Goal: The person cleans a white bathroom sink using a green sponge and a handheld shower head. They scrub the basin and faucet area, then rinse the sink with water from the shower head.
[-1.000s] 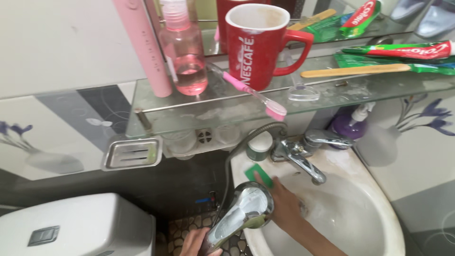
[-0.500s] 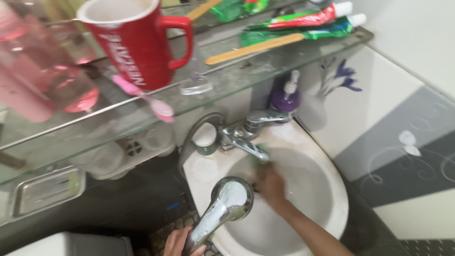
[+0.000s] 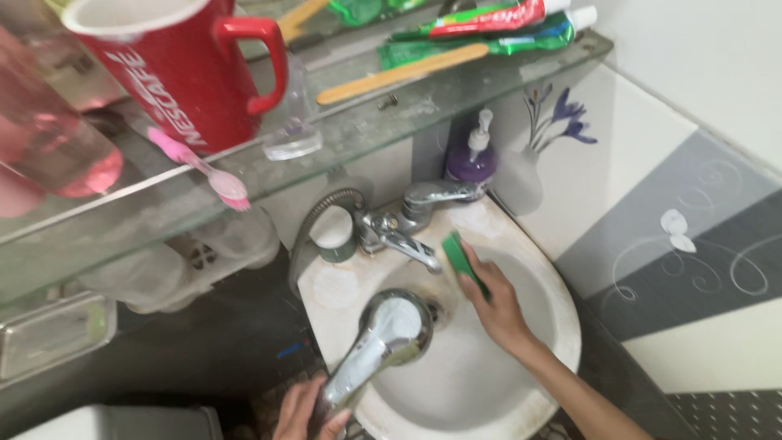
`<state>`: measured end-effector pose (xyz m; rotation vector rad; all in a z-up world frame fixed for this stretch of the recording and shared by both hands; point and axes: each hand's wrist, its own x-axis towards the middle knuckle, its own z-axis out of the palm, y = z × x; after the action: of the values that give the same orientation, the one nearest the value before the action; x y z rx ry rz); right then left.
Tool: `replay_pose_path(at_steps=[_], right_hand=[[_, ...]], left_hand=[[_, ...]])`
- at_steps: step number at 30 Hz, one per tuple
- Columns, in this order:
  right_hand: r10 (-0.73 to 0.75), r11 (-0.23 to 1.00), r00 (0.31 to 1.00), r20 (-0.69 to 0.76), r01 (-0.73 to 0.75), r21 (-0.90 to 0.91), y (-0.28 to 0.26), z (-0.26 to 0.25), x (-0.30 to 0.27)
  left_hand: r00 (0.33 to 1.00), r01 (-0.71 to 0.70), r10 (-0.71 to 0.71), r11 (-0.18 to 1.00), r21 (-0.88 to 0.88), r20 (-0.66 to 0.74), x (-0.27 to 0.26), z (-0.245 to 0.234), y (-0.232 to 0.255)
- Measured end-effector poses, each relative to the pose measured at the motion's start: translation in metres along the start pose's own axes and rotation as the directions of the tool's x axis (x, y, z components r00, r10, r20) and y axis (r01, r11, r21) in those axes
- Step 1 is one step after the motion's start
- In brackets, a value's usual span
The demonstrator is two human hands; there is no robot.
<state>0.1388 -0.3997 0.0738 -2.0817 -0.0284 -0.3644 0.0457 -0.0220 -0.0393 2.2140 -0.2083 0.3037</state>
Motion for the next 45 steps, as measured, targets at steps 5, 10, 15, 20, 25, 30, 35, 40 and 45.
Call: replay_pose_path(at_steps=[5,10,15,20,25,30,35,40,45], right_hand=[[0.48,0.775,0.875,0.059,-0.455,0.44,-0.004,0.024,-0.01],[0.513,0.414,0.838,0.186,-0.432,0.801,0.009,0.062,-0.001],[0.632,0.199,0.714,0.302,-0.526,0.827,-0.02,0.068,-0.022],[0.621,-0.049,0.679,0.391,-0.465,0.884,-0.012,0.082,-0.015],[0.282,-0.459,0.638,0.716,-0.566,0.685,-0.019,0.082,-0.067],[0.268,-0.784,0.638,0.722,-0.291,0.548,-0.035,0.096,-0.012],[0.212,-0.747,0.702,0.68,-0.332,0.576,-0.024,0.075,0.005],[0.593,-0.241,0.661,0.459,-0.398,0.885,-0.012,0.051,-0.043],[0.494,0.855,0.833,-0.25,-0.517,-0.032,0.035,0.001,-0.017]], left_hand=[[1.0,0.006,-0.007,1.0,0.016,0.024,0.002,-0.004,0.002],[0.999,0.024,-0.024,1.0,-0.009,0.022,-0.003,-0.001,-0.005],[0.996,0.007,-0.008,1.0,0.016,0.085,0.012,-0.003,-0.015],[0.991,0.096,-0.097,0.995,0.011,0.092,0.006,-0.018,-0.006],[0.995,0.097,-0.097,0.995,-0.005,0.012,0.001,-0.026,0.002],[0.998,0.059,-0.059,0.998,-0.02,0.012,0.004,-0.048,0.016],[0.991,0.102,-0.103,0.995,-0.018,-0.088,-0.002,-0.054,0.035],[0.982,0.174,-0.176,0.984,-0.04,-0.063,0.005,-0.049,0.059],[0.961,0.275,-0.277,0.958,-0.085,-0.007,0.012,-0.049,0.089]])
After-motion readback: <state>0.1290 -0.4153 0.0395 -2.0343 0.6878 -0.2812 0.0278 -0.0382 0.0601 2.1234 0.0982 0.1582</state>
